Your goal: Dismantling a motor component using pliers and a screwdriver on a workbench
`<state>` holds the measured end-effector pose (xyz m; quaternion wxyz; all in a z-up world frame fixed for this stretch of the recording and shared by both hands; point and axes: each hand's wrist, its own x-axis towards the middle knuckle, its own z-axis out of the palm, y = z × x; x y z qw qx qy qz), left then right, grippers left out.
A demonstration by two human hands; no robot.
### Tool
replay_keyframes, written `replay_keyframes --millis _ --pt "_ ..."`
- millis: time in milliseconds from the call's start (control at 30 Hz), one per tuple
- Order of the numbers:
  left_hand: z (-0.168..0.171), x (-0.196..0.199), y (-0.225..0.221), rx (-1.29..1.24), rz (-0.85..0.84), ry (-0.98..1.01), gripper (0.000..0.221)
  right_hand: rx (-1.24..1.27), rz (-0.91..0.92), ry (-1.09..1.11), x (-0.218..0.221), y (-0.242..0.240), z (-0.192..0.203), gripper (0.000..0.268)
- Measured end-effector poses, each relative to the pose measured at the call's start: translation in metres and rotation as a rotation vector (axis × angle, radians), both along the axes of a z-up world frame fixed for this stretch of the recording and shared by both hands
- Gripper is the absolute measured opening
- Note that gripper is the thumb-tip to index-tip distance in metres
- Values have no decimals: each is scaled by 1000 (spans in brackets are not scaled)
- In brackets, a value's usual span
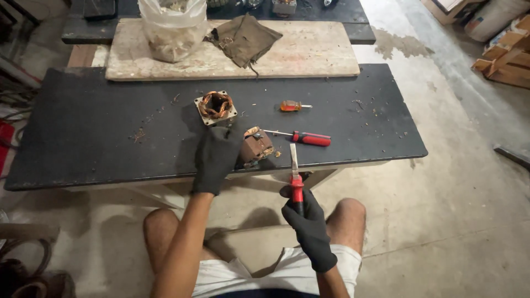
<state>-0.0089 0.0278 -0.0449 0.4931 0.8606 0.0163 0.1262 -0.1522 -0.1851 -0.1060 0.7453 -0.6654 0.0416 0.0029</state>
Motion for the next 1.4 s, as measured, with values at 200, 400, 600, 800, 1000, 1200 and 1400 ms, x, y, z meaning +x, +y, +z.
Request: replay_keyframes --millis 200,400,600,800,1000,1200,1400 --pt "25 -50 4 151 -278 -181 26 92 13 43 -11 -10 -5 42" --pt "8 -90 -38 329 147 -353 38 -45 -60 137 -8 12 -2 54" --pt "-16 -108 -70 559 337 -217 41 -30 -60 -133 12 32 25 50" --pt "-54 -113 -89 710 359 -199 72 -137 19 -206 44 43 56 49" --pt "-45 -138 -79 516 26 -394 46 -416 15 -239 77 44 68 42" --pt "-81 -156 -28 -44 18 -485 35 -343 164 -134 99 19 61 39" --pt "3 -109 -8 112 -204 -617 45 -320 240 -16 104 -2 74 39"
